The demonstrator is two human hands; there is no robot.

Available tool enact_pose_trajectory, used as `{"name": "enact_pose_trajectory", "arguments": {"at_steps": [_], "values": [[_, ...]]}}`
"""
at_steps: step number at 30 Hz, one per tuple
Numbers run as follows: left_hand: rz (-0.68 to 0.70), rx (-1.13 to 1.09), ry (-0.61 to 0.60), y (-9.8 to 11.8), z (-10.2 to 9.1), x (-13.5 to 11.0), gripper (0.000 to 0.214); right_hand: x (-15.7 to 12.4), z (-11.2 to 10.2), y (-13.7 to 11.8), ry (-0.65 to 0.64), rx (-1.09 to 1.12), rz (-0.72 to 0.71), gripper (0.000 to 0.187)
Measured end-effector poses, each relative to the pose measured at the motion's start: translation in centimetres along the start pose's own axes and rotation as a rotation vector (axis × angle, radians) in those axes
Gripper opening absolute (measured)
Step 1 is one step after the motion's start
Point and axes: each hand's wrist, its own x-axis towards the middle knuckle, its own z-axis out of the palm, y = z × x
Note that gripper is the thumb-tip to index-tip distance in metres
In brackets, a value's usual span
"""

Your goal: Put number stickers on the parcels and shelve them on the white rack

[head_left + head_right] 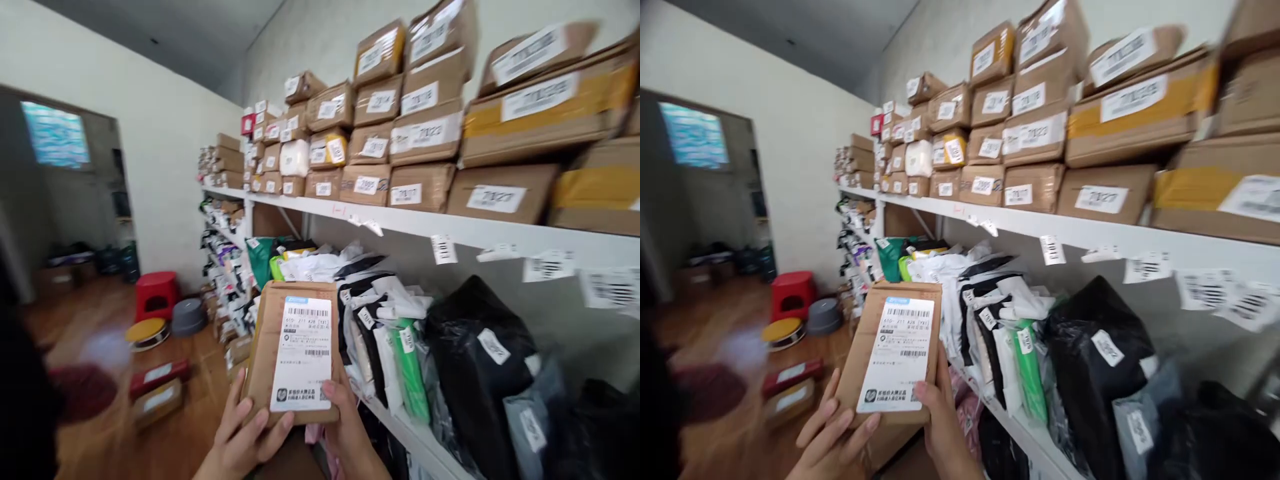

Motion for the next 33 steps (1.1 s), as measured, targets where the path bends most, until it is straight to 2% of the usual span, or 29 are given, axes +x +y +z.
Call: {"name": "enact_pose_trajectory", "arguments": {"at_steps": [1, 2, 3, 4, 6, 7, 9, 11, 14, 18, 22, 24, 26, 29, 31, 33], "values": [[0.031, 0.024, 0.048, 1.2, -0.9, -0.3, 0.098, 0.2, -0.5, 1.3, -0.016, 0.01, 0.01, 0.083], [0.005, 0.008, 0.091, 2.6, -1.7, -0.5, 0.101, 0.2, -1.1, 2.5, -0.038, 0.02, 0.022, 0.084], [-0.098, -0.045, 0.133, 4.2, -2.5, -0.7, 0.105, 0.1, -1.7, 3.6, -0.069, 0.031, 0.037, 0.085], [-0.276, -0.133, 0.171, 5.8, -3.3, -0.9, 0.105, 0.0, -2.3, 4.7, -0.108, 0.041, 0.059, 0.087], [-0.673, -0.307, 0.244, 8.8, -4.9, -1.4, 0.088, -0.7, -3.0, 6.8, -0.212, 0.046, 0.141, 0.087], [-0.821, -0.355, 0.27, 10.1, -5.8, -1.8, 0.077, -1.2, -3.0, 7.9, -0.275, 0.048, 0.199, 0.084], [-1.004, -0.381, 0.308, 12.0, -8.0, -3.0, 0.067, -2.4, -2.4, 10.2, -0.413, 0.052, 0.316, 0.077], [-1.088, -0.346, 0.379, 13.0, -10.9, -4.6, 0.074, -3.9, -0.6, 12.9, -0.534, 0.078, 0.392, 0.072], [-1.152, -0.284, 0.522, 12.6, -16.0, -7.0, 0.082, -6.2, 3.9, 17.3, -0.638, 0.132, 0.496, 0.07], [-1.166, -0.241, 0.656, 8.5, -24.2, -9.6, 0.083, -8.5, 13.1, 23.4, -0.695, 0.174, 0.624, 0.072], [-1.162, -0.19, 0.738, 3.6, -34.2, -11.7, 0.084, -10.7, 23.7, 29.3, -0.764, 0.208, 0.671, 0.077], [-1.14, -0.122, 0.77, 2.2, -39.4, -12.9, 0.084, -12.4, 28.6, 32.1, -0.808, 0.222, 0.716, 0.08], [-1.105, -0.051, 0.78, 1.9, -44.1, -14.5, 0.084, -14.5, 32.6, 34.8, -0.837, 0.216, 0.801, 0.081], [-1.08, 0.008, 0.802, 2.6, -49.4, -17.3, 0.083, -17.8, 36.7, 39.0, -0.84, 0.162, 0.946, 0.075], [-1.105, 0.022, 0.859, 3.3, -51.5, -19.4, 0.082, -19.7, 38.4, 41.9, -0.831, 0.108, 1.042, 0.069], [-1.137, 0.055, 0.942, 4.0, -52.7, -21.4, 0.081, -21.5, 39.6, 44.6, -0.845, 0.039, 1.139, 0.062]]}}
